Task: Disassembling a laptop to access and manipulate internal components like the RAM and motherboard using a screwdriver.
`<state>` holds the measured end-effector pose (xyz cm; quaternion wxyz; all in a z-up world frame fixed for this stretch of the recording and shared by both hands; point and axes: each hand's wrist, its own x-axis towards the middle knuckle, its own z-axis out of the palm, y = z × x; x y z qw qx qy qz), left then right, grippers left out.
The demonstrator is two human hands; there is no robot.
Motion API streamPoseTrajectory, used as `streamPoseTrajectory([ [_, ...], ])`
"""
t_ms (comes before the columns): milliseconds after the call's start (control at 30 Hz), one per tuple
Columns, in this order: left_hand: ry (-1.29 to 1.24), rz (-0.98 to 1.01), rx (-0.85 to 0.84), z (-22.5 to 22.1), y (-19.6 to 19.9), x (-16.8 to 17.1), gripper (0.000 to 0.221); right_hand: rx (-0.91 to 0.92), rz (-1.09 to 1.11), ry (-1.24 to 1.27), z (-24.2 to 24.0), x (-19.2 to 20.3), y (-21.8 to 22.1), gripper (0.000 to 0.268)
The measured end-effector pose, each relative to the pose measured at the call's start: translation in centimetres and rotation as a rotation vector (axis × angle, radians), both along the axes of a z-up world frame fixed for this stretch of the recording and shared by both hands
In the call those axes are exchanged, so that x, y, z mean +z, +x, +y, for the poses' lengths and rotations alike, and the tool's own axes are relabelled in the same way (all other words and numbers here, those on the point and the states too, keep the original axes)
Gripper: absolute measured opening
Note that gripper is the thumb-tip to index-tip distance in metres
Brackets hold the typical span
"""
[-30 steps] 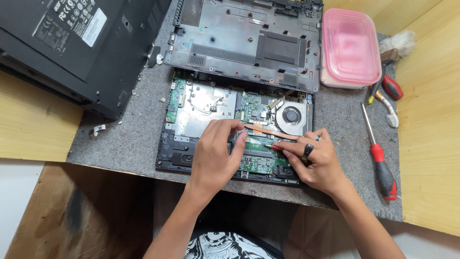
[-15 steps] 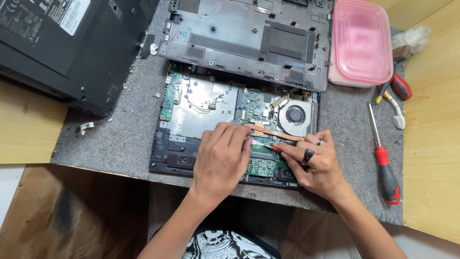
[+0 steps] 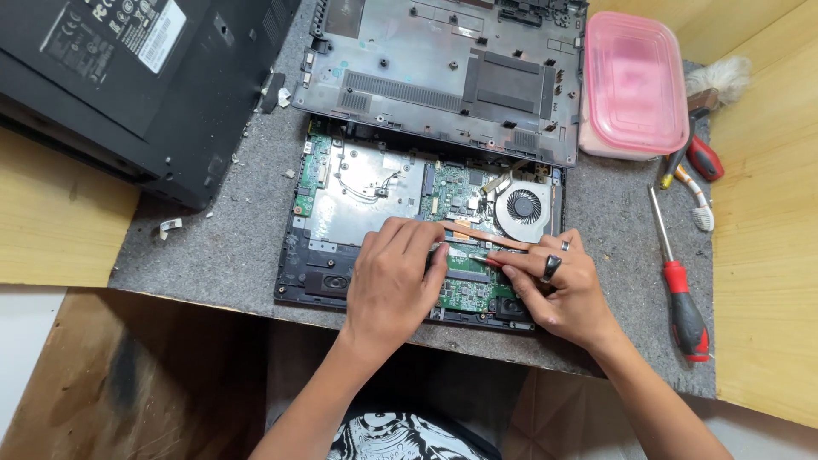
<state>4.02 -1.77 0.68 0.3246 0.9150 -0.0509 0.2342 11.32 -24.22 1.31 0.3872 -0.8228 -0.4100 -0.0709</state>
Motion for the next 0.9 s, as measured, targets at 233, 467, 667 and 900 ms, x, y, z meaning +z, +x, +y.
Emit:
streamPoseTrajectory([
  [233, -0.013, 0.007, 0.001, 0.0, 0.0, -0.1, 0.007, 0.015, -0.032, -0.029, 0.1, -0.7, 0.2, 0.016],
  [467, -0.045, -0.009, 0.002, 0.1, 0.2, -0.8, 0.004, 0.03, -0.045, 0.005, 0.6, 0.0, 0.4, 0.015],
  [667, -0.052, -0.008, 0.006, 0.3, -0.2, -1.0, 0.005, 0.008, 0.021, 0.051, 0.4, -0.2, 0.0, 0.014],
  [900, -0.041, -0.007, 0.002, 0.2, -0.3, -0.8, 0.005, 0.01, 0.032, 0.044, 0.5, -0.2, -0.2, 0.016],
])
